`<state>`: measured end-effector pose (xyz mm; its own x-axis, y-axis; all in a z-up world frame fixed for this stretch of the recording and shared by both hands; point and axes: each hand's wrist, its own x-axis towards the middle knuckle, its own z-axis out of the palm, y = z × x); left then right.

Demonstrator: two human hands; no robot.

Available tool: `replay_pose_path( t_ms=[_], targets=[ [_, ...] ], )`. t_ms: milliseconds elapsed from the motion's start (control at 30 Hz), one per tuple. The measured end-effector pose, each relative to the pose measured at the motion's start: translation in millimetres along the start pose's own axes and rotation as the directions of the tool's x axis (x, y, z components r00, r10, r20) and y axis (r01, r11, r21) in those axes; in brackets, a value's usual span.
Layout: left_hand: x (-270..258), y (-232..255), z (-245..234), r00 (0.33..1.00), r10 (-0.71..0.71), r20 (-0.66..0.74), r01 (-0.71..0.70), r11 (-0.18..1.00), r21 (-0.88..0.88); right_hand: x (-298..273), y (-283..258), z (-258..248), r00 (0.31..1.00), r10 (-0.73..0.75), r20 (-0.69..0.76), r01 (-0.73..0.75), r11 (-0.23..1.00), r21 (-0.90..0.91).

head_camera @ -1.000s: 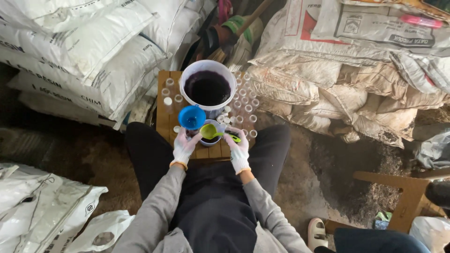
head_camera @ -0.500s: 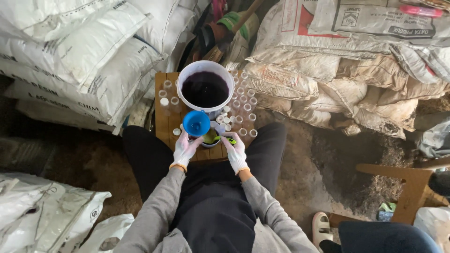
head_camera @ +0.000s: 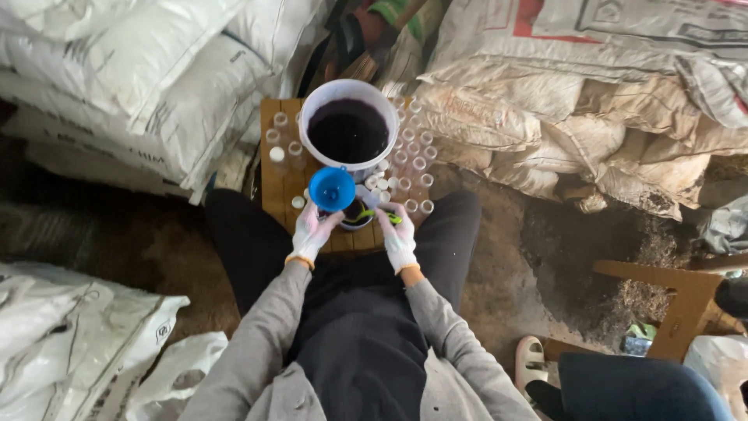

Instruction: Filling small plastic cups with liquid from a bucket using a ladle

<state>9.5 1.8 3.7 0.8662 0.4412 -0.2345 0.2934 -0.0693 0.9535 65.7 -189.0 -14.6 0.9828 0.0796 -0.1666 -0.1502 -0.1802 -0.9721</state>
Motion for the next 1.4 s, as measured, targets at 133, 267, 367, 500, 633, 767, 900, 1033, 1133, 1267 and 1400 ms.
replay_pose_path(
  t_ms=[133,267,367,500,633,767,900,1033,1133,1267,1400],
  targets=[
    [2.0,-6.6,0.8,1.0,0.017,-0.013,-0.017,0.998,-0.055,3.0,3.5,0.3,0.999,0.042,-0.03,-0.037,0.987,0.157],
    [2.1,-13.6,0.4,0.998,0.055,-0.009,-0.055,0.998,-0.032,10.5,16.5,-2.6,0.998,0.038,-0.052,-0.013,0.911,0.412],
    [3.0,-13.5,-0.2,0.998,0.06,-0.013,-0.06,0.998,-0.029,2.9,2.3,-8.7,0.999,0.002,-0.05,0.023,0.872,0.49],
    [3.6,-15.9,-3.0,0.999,0.036,-0.018,-0.038,0.993,-0.116,-9.6,-20.3,-15.0,0.997,-0.065,-0.031,0.072,0.882,0.466],
    [3.0,-12.9,-2.0,1.0,0.024,0.004,-0.023,0.999,-0.037,-21.6,-33.5,-19.9,0.996,-0.09,0.002,0.08,0.892,0.446],
    [3.2,-10.7,-5.4,0.999,0.041,0.008,-0.041,0.998,-0.039,-28.3,-46.0,-23.6,0.986,-0.157,0.05,0.133,0.937,0.322],
    [5.0,-17.1,0.5,1.0,0.013,-0.015,-0.014,1.0,-0.013,-33.9,-52.7,-24.9,0.979,-0.198,0.054,0.172,0.933,0.315],
    [4.4,-14.3,-0.6,1.0,0.007,-0.015,-0.008,1.0,-0.026,-33.6,-56.9,-25.0,0.978,-0.205,0.03,0.178,0.907,0.382],
    [6.0,-18.2,-2.8,1.0,0.003,-0.014,-0.004,0.999,-0.039,-30.7,-52.1,-26.1,0.976,-0.217,-0.016,0.199,0.86,0.47],
    [4.5,-14.7,-5.9,1.0,0.008,-0.018,-0.009,0.999,-0.042,-27.6,-54.9,-30.1,0.97,-0.222,-0.1,0.239,0.801,0.549],
    [1.3,-4.2,-8.2,1.0,-0.022,-0.017,0.021,0.996,-0.081,-32.5,-91.0,-31.3,0.949,-0.197,-0.248,0.304,0.785,0.54]
  ],
)
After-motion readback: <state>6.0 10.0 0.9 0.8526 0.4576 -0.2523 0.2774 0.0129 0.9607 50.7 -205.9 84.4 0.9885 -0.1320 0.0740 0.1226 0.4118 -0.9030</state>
